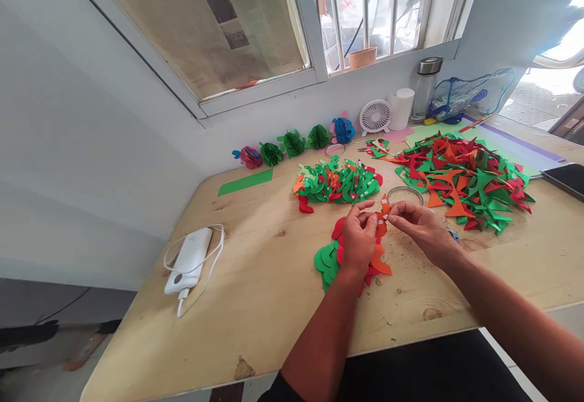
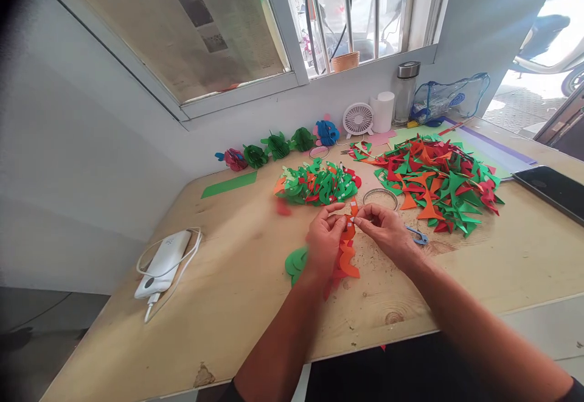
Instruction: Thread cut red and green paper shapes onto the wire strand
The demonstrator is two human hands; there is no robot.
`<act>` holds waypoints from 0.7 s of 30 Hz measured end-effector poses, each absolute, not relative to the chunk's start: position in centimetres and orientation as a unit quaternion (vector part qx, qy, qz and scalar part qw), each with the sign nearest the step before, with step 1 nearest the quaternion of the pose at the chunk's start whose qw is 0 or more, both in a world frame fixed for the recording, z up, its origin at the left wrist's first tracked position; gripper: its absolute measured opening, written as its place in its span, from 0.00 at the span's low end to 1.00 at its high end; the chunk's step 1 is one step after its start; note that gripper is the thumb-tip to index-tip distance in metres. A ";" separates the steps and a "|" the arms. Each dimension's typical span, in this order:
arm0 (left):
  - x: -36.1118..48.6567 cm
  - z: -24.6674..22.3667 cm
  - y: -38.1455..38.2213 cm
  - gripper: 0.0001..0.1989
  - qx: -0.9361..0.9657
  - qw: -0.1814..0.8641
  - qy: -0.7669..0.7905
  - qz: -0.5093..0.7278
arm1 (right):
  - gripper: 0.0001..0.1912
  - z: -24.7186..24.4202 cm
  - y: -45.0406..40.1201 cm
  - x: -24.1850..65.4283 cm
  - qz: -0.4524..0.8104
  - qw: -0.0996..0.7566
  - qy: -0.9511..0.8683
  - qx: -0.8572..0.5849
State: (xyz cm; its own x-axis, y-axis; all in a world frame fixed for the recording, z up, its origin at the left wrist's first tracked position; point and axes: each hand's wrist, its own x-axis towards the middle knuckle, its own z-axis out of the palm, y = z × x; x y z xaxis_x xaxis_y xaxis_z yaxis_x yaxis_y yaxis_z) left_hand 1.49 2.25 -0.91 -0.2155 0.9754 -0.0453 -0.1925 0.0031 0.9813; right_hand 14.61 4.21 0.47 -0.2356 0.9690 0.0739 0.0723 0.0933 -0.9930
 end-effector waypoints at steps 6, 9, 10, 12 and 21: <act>1.8 -1.3 2.1 0.16 0.418 0.500 0.504 0.567 | 0.18 0.6 4.2 14.8 0.496 0.442 -0.576 -0.476; 1.9 -1.1 2.0 0.16 0.422 0.503 0.498 0.566 | 0.16 0.5 4.2 14.9 0.488 0.444 -0.575 -0.485; 1.9 -1.0 1.9 0.16 0.427 0.503 0.496 0.564 | 0.16 0.5 4.2 14.9 0.485 0.446 -0.571 -0.489; 2.0 -0.8 1.8 0.17 0.444 0.498 0.494 0.558 | 0.15 0.4 4.3 15.0 0.475 0.452 -0.562 -0.505; 2.3 -1.5 1.2 0.38 0.642 0.293 0.523 0.478 | 0.14 0.0 4.5 15.4 0.453 0.498 -0.514 -0.531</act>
State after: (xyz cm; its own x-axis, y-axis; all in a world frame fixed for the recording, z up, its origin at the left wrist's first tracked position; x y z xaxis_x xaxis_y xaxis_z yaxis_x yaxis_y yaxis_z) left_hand 2.26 1.22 -1.47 -0.0056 0.9516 0.3073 0.3917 -0.2806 0.8762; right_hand 15.39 4.47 0.02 0.0599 0.9978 0.0299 0.0955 0.0240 -0.9951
